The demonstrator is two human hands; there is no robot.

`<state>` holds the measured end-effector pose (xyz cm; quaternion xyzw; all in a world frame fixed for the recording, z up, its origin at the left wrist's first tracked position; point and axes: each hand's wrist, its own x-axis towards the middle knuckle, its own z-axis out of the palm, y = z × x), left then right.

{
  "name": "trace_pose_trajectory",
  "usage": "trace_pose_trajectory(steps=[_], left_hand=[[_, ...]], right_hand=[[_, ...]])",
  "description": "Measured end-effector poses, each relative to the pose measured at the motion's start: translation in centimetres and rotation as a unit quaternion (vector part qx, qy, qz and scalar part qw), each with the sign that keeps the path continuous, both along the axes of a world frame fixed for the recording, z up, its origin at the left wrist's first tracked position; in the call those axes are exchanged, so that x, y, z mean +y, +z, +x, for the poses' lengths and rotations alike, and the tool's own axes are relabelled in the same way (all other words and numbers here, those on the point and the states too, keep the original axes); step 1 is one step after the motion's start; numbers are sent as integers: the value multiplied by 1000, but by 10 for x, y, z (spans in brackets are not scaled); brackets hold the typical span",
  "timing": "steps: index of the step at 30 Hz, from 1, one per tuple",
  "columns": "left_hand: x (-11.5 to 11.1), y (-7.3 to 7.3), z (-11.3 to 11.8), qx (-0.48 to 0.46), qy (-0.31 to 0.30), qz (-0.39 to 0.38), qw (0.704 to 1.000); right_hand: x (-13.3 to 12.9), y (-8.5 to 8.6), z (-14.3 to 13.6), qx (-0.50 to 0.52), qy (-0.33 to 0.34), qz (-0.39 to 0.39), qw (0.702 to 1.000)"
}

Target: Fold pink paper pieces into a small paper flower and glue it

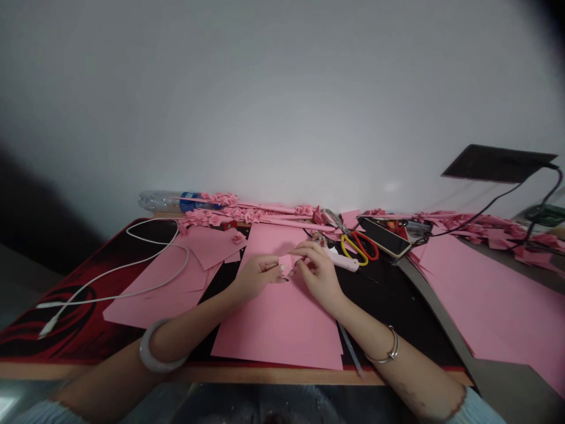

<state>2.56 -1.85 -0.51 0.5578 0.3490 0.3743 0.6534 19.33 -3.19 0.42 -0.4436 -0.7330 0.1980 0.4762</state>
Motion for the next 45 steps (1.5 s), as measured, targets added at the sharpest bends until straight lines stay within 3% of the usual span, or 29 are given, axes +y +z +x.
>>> trace_pose_trajectory(steps=[11,17,30,38,45], left_hand=[[-1,8,0,0,13,-12,1000],[-1,11,-1,-13,43,-48,998],[6,1,-5,-69,69,-57,994],[3,8,-5,-39,65,-60,995],[3,4,-5,-52,69,-57,995]], right_hand=[[1,-1,1,16,-6,-4,1000],[1,1,2,-61,23,63,996],[-5,0,1,-210,69,64,973],[-5,0,-1,-237,83,70,966],[-6,0,-2,-241,88,70,964]])
